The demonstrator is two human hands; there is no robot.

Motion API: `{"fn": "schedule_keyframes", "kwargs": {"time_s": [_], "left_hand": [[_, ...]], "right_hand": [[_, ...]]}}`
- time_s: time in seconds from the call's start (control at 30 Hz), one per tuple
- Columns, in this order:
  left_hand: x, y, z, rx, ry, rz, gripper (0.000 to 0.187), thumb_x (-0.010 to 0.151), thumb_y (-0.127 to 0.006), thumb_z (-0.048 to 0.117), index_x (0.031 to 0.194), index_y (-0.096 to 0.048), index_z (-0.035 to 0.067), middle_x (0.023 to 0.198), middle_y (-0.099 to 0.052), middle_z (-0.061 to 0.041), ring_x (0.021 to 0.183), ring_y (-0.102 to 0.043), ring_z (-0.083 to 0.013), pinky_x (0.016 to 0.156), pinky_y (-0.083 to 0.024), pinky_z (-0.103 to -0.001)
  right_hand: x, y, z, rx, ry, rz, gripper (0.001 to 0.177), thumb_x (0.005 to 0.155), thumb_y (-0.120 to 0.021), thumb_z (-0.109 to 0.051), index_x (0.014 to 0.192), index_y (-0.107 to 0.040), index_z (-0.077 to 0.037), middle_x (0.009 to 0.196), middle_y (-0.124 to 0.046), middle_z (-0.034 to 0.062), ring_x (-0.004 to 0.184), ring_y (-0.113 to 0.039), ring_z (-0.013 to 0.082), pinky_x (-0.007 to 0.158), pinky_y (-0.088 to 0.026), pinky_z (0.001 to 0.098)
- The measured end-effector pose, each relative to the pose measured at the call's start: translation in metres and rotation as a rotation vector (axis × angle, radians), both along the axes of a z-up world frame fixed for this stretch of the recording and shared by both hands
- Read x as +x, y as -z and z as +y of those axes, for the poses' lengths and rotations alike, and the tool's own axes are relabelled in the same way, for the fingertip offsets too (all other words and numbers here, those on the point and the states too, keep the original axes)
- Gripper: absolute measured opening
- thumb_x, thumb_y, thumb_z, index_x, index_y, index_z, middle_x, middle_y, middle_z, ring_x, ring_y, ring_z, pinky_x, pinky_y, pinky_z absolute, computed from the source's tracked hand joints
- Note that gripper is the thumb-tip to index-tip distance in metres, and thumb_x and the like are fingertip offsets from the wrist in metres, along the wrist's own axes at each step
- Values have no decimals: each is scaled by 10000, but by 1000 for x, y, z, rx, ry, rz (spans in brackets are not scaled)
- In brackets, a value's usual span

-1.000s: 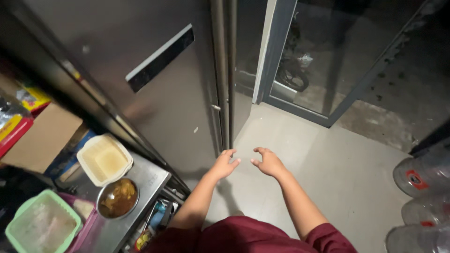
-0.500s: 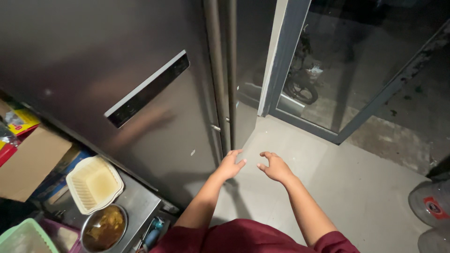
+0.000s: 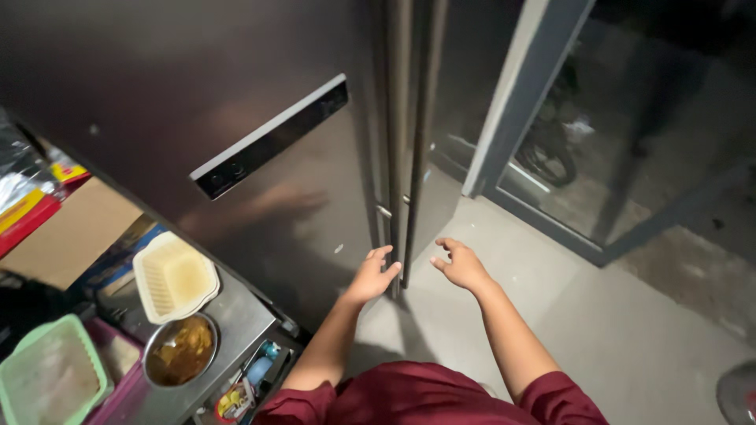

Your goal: The person retrieves a pink container of flour and a yellow seasoning packet from the refrigerator. They place the items on a counter, open the seasoning packet, and transfer raw meat pieces from a clear container into the pink flour container. The person then shakes the container to coat the meat.

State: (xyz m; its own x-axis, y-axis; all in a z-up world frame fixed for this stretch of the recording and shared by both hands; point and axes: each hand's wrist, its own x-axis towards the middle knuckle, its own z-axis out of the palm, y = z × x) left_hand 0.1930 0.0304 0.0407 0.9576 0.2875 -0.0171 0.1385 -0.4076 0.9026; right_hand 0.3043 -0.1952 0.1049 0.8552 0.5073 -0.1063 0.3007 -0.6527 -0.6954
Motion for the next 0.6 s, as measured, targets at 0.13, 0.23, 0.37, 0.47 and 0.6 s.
{"fn": "schedule_keyframes", "kwargs": {"time_s": [0.13, 0.23, 0.37, 0.47, 0.6], "left_hand": [[0, -12, 6, 6, -72, 26, 608, 917, -697, 317, 1440, -511, 68, 1459, -521, -146, 1243, -606, -312, 1027, -501, -407], [3, -11, 3, -9, -141, 15, 613, 916, -692, 322, 1443, -511, 68, 1462, -518, -144, 1248, -604, -311, 1023, -503, -405], [11, -8, -4, 2, -214, -34, 613, 910, -700, 315, 1439, -521, 65, 1443, -533, -150, 1225, -622, -316, 1020, -507, -406], [7, -9, -7, -3, -270, -35, 602, 912, -698, 315, 1436, -526, 74, 1429, -551, -145, 1219, -627, -312, 1023, -509, -402], [-15, -11, -19, -49, -367, -45, 589, 903, -707, 345, 1416, -545, 106, 1420, -564, -128, 1232, -617, -298, 1017, -514, -393]], "right_hand": [[27, -3, 16, 90, -45, -15, 699, 846, -761, -338, 1452, -495, -111, 1341, -642, 199, 1166, -671, 340, 977, -536, 427], [56, 1, 27, 178, -97, -44, 819, 826, -791, -352, 1499, -418, -72, 1357, -612, 241, 1199, -649, 362, 990, -527, 439], [111, -5, 54, 282, -116, -217, 996, 756, -882, -398, 1516, -367, -10, 1364, -564, 287, 1221, -612, 389, 1019, -497, 449], [150, -21, 82, 465, -162, -334, 1062, 724, -957, -396, 1504, -370, 23, 1405, -516, 288, 1279, -551, 399, 1053, -454, 454], [173, -48, 119, 640, -313, -19, 944, 665, -957, -359, 1400, -457, -39, 1315, -623, 125, 1213, -610, 248, 1026, -486, 378]]}}
